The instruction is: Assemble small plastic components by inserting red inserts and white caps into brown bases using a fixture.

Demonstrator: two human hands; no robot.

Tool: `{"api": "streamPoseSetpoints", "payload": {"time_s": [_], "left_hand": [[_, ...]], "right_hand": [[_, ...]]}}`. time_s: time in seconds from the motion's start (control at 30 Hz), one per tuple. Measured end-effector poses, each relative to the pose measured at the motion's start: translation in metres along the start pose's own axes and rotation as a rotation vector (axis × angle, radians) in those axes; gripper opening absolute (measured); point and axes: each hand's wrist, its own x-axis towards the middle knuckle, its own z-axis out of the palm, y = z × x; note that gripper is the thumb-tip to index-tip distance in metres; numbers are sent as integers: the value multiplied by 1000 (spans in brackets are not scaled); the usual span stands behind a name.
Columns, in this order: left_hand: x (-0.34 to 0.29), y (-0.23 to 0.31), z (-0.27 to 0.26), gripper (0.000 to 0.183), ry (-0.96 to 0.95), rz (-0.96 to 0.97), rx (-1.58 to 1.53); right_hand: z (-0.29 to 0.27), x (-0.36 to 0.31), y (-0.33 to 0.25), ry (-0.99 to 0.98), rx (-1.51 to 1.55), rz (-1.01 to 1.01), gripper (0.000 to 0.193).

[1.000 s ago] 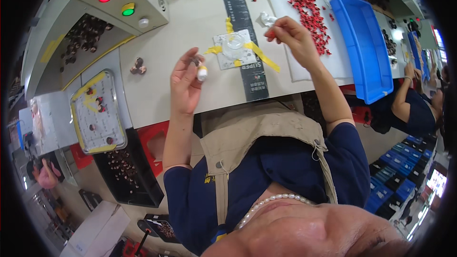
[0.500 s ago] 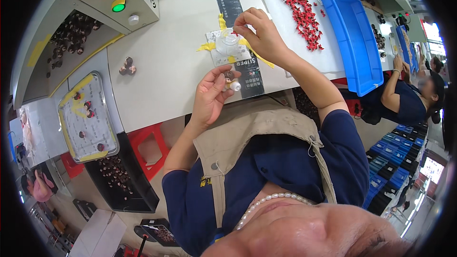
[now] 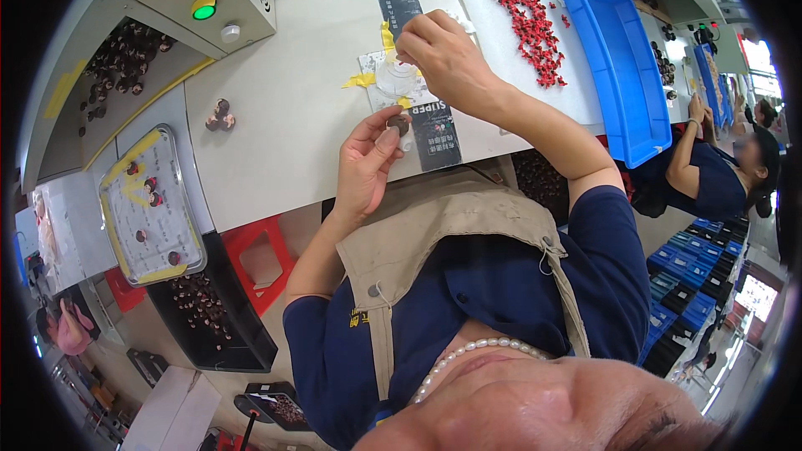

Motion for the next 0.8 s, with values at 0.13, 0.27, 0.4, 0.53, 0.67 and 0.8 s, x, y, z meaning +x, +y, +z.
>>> {"api": "streamPoseSetpoints", "payload": {"time_s": [0.13, 0.27, 0.4, 0.53, 0.67, 0.8], "left_hand": [[2, 2, 4, 31, -16, -43, -57], [3, 0, 13, 32, 17, -31, -23], [5, 2, 19, 31, 20, -10, -80], [9, 0, 21, 32, 58, -14, -99], [10, -4, 23, 32, 38, 6, -100], [11, -7, 26, 33, 49, -2, -88]], "right_hand": [[1, 1, 3, -15, 21, -28, 18], [-2, 2, 1, -8, 76, -35, 9], [-20, -7, -12, 100, 326, 117, 6], [-32, -26, -28, -28, 710, 404, 5], [-30, -37, -31, -42, 732, 431, 8], [-30, -40, -32, -30, 705, 437, 8]]}}
